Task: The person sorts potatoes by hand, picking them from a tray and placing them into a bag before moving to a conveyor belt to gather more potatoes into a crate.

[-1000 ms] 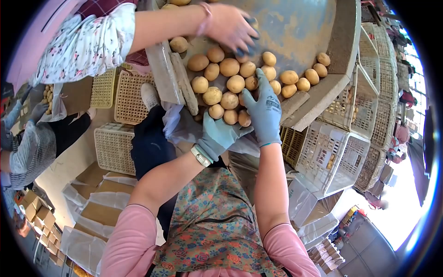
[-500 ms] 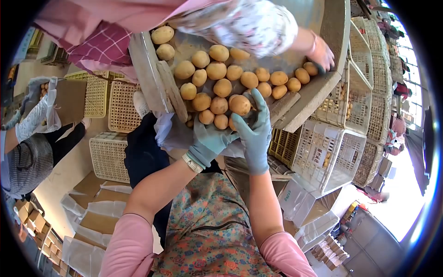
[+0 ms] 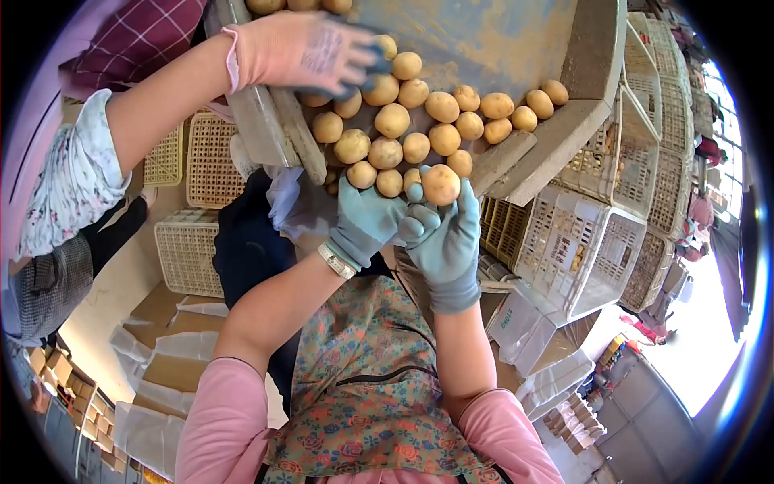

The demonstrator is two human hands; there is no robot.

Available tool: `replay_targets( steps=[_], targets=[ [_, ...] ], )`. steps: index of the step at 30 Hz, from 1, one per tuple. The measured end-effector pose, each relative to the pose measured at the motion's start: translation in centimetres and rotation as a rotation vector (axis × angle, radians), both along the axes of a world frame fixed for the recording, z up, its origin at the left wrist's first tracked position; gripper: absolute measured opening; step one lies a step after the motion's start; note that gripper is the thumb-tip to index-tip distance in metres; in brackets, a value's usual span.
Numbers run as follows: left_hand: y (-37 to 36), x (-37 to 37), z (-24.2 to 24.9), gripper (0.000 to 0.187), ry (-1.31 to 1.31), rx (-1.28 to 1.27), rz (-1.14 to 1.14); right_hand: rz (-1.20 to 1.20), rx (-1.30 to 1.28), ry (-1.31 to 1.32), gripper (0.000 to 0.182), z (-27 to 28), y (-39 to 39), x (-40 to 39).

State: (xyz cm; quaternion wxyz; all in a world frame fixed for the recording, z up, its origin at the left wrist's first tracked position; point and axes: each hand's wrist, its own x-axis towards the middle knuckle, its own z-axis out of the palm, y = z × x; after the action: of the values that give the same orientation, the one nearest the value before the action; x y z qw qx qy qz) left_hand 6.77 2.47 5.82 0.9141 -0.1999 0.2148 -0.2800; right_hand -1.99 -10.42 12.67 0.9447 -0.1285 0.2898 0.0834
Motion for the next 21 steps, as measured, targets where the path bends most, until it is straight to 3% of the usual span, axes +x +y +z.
replay_targets(
  steps=[5,13,15,16,17,18,21],
  targets=[
    [-0.7,-4.9,-3.2,0.06,0.002,0.058,-0.016,-0.009,0.096,0.033,0.05,-0.1,0.2,0.2],
    [-0.4,-1.0,-2.0,0.057,-0.083,0.009,0.01,-0.016,-0.002,0.114,0.051,0.4,1.0,-0.4],
    [-0.7,-3.2,-3.1,0.056,-0.125,0.054,-0.001,0.045,-0.159,0.052,0.051,-0.3,0.5,-3.3],
    [-1.0,-4.6,-3.5,0.056,-0.135,0.084,-0.014,0.052,-0.384,0.101,0.044,0.0,0.4,-5.0],
    [-1.3,-5.9,-3.6,0.055,-0.127,0.103,-0.041,0.022,-0.574,0.206,0.043,0.1,-0.4,-7.2],
    [-1.3,-5.6,-3.0,0.068,0.002,0.117,-0.129,-0.007,-0.764,0.308,0.041,-0.3,-2.0,-9.9],
    [-1.4,-5.7,-2.8,0.07,0.007,0.051,-0.078,-0.197,-0.962,0.59,0.032,-5.2,-10.0,-21.6]
  ],
)
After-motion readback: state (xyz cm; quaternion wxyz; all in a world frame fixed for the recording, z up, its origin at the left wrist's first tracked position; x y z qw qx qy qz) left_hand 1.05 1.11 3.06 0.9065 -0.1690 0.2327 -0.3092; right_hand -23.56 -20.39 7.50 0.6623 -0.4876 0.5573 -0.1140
